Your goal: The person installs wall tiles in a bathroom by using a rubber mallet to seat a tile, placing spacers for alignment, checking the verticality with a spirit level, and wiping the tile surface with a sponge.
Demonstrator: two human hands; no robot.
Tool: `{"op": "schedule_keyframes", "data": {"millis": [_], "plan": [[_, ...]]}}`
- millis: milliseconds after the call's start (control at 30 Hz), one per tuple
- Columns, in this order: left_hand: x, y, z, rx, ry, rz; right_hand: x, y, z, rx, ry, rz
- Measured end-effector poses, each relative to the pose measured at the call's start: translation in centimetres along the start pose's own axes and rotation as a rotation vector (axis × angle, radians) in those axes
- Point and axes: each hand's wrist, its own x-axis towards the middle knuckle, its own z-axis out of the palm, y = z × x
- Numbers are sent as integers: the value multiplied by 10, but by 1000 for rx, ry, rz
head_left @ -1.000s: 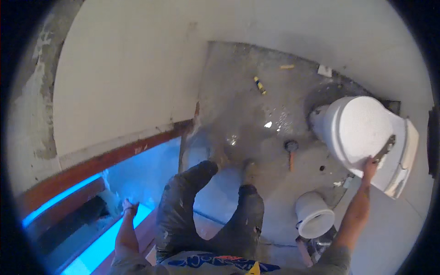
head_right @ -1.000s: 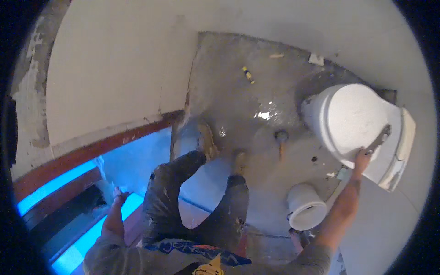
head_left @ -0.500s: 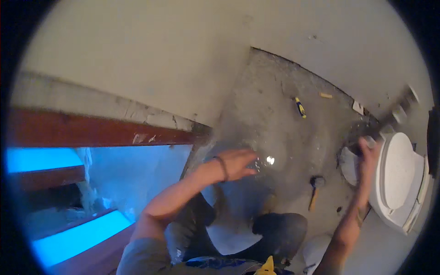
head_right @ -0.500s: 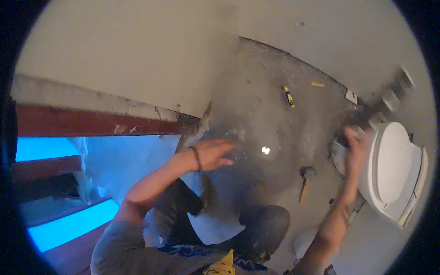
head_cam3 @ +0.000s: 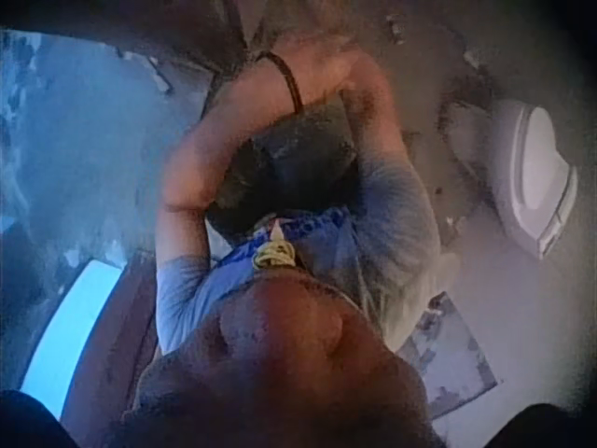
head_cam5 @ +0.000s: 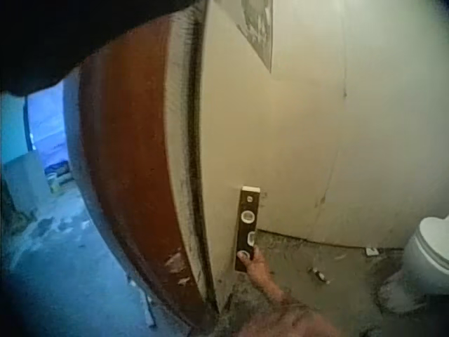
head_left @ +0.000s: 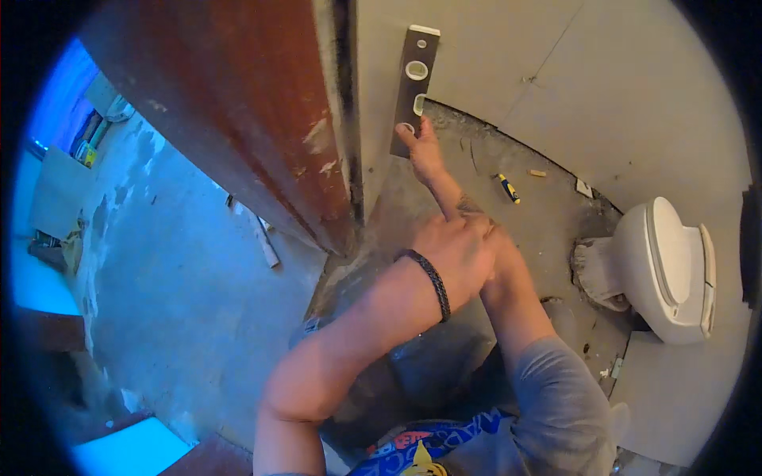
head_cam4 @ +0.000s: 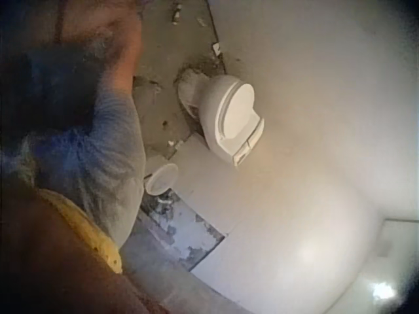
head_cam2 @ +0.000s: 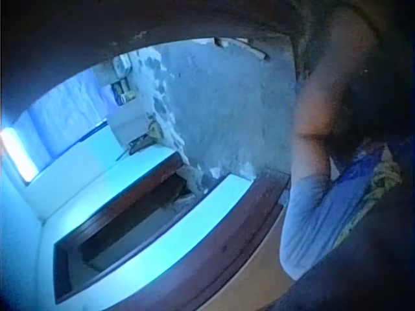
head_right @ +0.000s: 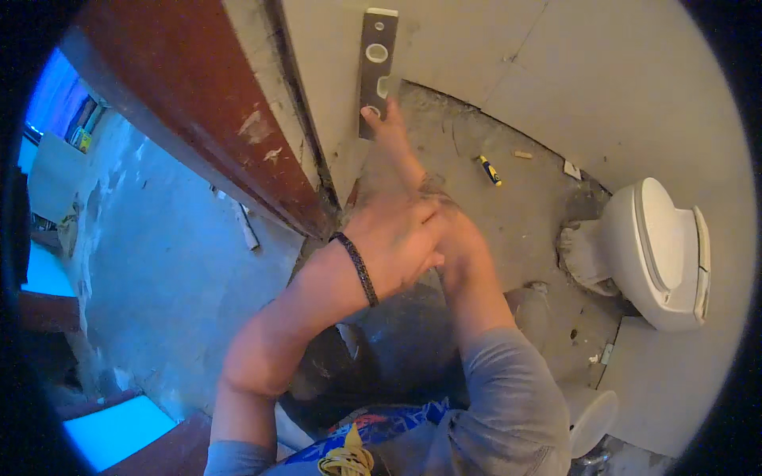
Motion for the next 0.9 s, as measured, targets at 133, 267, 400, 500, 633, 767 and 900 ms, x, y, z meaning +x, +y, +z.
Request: {"op": "schedule_keyframes", "data": {"millis": [133, 267, 400, 500, 633, 767, 900], "plan": [[-26, -5, -13, -71, -92, -23, 8, 20, 6, -85, 43, -54], [-42, -9, -20, -83, 145, 113, 7, 21, 4, -208, 97, -12], [-50, -12, -25, -91, -32, 52, 4, 12, 9, -301, 97, -38], [-55, -15, -26, -52, -23, 42, 1, 7, 14, -225, 108, -6], [-59, -21, -26, -51, -3, 51, -2, 3, 12, -72, 33, -5], [-61, -22, -26, -32, -89, 10, -5, -1, 12, -127, -50, 130], [-59, -20, -28, -2, -83, -16, -9, -6, 15, -201, -101, 4]]}}
